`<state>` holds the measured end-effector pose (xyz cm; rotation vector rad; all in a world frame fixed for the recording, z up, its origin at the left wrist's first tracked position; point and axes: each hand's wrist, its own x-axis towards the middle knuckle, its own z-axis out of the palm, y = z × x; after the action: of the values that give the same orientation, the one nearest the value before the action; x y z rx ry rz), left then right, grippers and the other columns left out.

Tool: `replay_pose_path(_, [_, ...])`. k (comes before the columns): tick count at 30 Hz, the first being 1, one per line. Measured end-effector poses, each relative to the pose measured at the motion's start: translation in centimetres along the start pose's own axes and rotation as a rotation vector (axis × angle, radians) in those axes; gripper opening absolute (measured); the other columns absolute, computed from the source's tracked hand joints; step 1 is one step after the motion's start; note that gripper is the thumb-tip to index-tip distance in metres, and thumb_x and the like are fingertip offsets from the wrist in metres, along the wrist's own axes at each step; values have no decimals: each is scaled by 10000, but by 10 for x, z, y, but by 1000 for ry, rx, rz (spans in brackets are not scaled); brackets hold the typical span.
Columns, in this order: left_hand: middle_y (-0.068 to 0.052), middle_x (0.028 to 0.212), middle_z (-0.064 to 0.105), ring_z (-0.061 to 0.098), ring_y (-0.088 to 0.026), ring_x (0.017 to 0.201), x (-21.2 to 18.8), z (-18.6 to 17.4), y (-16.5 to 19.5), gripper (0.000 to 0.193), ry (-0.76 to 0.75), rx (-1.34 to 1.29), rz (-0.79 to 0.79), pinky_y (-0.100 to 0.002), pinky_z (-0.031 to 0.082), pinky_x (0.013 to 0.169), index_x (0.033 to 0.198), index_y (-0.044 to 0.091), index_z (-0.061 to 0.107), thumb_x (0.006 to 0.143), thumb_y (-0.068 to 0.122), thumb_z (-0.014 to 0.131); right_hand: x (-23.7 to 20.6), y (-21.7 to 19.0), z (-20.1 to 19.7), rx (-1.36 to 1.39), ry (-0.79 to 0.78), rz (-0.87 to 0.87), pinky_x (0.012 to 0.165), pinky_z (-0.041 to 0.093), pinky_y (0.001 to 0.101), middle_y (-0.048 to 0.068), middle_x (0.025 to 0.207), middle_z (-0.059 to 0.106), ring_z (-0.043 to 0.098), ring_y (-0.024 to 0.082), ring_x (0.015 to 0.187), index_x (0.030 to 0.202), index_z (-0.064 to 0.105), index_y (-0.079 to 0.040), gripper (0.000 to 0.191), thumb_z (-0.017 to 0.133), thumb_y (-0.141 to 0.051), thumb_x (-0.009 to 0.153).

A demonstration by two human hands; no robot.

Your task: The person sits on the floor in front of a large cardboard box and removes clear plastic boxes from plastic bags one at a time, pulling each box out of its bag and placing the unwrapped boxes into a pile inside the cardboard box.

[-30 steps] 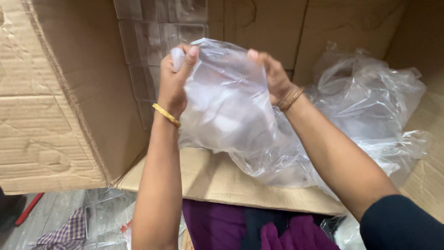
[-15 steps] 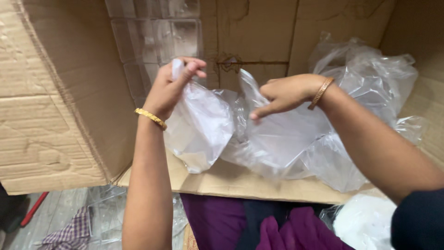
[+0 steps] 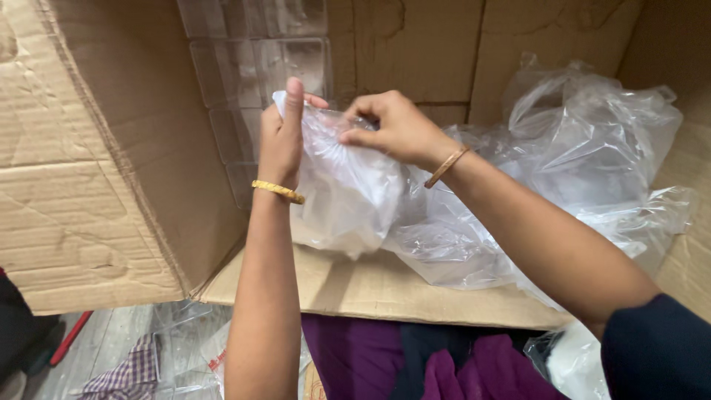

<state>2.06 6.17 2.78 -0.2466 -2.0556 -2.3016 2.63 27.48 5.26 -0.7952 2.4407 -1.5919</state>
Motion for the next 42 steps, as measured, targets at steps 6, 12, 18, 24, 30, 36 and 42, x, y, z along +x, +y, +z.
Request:
replay_pose_path(6, [-31,1080,739,653,-97,926,-9,-13,1,277,-97,-163,51,-266,545,826,1051,19,721,896,226,820,-2,16,-18,389,10,112,859,557,227,26,973,775,675,58,899,1047,784,0,210,792,-168,921])
replay_pose_path(12, [-6,926,710,664,-116,880,1,-5,-13,265,-1,-242,153,-266,542,802,992,78,645,894,204,856,2,22,-12,397,11,112,828,547,206,-13,1016,777,660,30,904,1159,766,-28,275,673,-230,997])
replay_pose_path(18, [56,820,579,484,-49,721,7,-6,-20,221,-13,-248,39,-218,384,651,1039,60,720,984,262,789,2,28,-1,240,10,105,644,427,193,-84,856,638,480,-1,748,1273,737,-44,376,560,-309,1074])
replay_pose_path(24, [12,852,711,645,-103,783,10,-23,-24,322,-93,-401,-271,-272,538,726,940,60,687,965,378,653,13,38,1,727,269,13,732,467,220,-25,884,692,552,42,790,1118,772,-7,321,676,-308,1066])
replay_pose_path(30, [32,814,623,578,-101,767,33,-76,-27,282,-171,-391,-167,-293,517,735,907,141,604,975,374,747,22,51,-19,1235,38,-35,817,599,334,11,854,731,700,126,824,915,720,-120,141,700,-249,969])
replay_pose_path(36, [-100,793,634,599,-236,734,97,-90,-22,381,-13,740,170,-390,497,690,961,19,635,960,345,833,96,66,-22,1116,286,-163,782,508,260,-30,914,652,613,84,831,1047,704,-89,109,680,-48,949])
replay_pose_path(42, [-246,964,707,666,-476,898,125,-75,-17,413,261,1152,221,-548,519,754,1312,200,624,908,125,662,160,94,-5,-417,661,-378,873,534,398,202,1044,682,640,315,960,1211,729,-78,308,633,-27,923])
